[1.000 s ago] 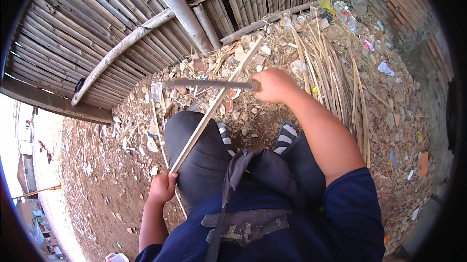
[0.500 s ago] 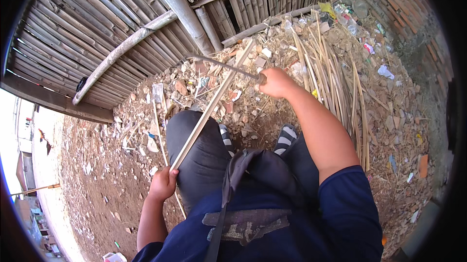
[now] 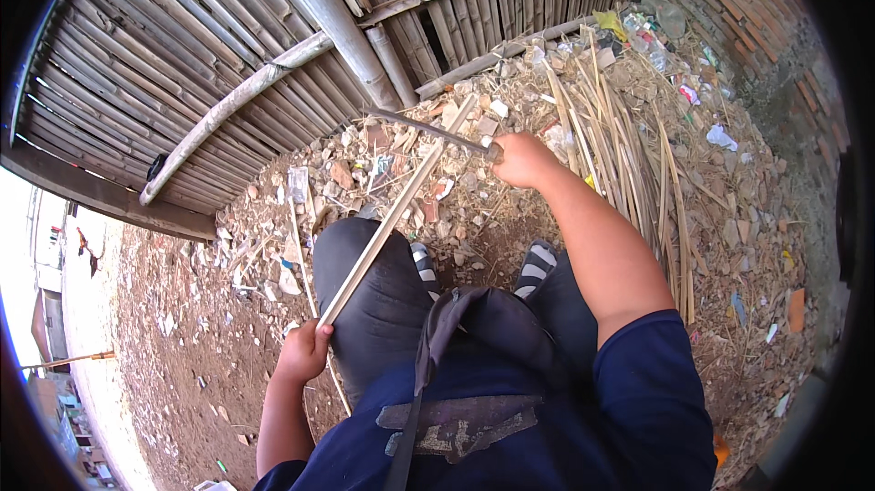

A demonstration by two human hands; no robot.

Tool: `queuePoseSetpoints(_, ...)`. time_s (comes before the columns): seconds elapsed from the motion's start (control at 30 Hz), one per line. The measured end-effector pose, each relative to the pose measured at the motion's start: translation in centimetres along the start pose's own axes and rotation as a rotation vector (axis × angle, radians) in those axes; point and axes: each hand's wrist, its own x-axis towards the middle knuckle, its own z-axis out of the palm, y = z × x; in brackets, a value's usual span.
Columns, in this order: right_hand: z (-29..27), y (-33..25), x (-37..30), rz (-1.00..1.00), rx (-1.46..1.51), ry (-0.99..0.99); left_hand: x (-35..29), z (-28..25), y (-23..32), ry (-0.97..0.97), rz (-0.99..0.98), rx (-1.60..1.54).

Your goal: The person sits on the ground and uses a long blade to shave thin layers off bamboo strips, repeatedly drawing the blade along the length of each strip to smooth and thin it.

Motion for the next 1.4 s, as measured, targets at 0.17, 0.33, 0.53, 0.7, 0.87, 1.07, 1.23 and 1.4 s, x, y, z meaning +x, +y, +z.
queuePoseSetpoints(0.17,-1.3,-3.3,-1.5,-0.076,0.029,0.084,-2.0,0.3,-0.4,-0.035,-0.087,-0.071)
queuePoseSetpoints(0.33,-3.0,-6.7,-4.4,-0.304,-0.217,-0.023,-1.9,0.1,0.0,-0.001,-0.034,-0.001)
queuePoseSetpoints(0.53,-1.7,-0.2,-0.5,0.097,0.095,0.021,-2.0,-0.7,-1.3,-0.005,-0.045,0.018)
queuePoseSetpoints(0.7,-2.2,-3.5,-1.9,-0.045,0.032,0.002,-2.7,-1.1,-0.8,-0.028,-0.048,-0.012)
queuePoseSetpoints(0.87,-3.5,-6.7,-3.4,-0.108,-0.084,-0.241,-2.2,0.6,-2.4,0.055,-0.005,0.031)
queuePoseSetpoints(1.07,-3.4,-2.8,-1.7,0.069,0.107,-0.130,-2.2,-1.0,-0.6,0.002,-0.049,0.032)
queuePoseSetpoints(1.23,-1.9,-6.8,-3.6,-0.228,-0.184,-0.117,-2.6,-1.4,-0.2,-0.032,-0.072,0.025)
queuePoseSetpoints(1.4,-1.2,-4.1,-1.3,-0.020,0.116,-0.167,-2.0,0.5,-1.8,0.032,-0.056,0.035)
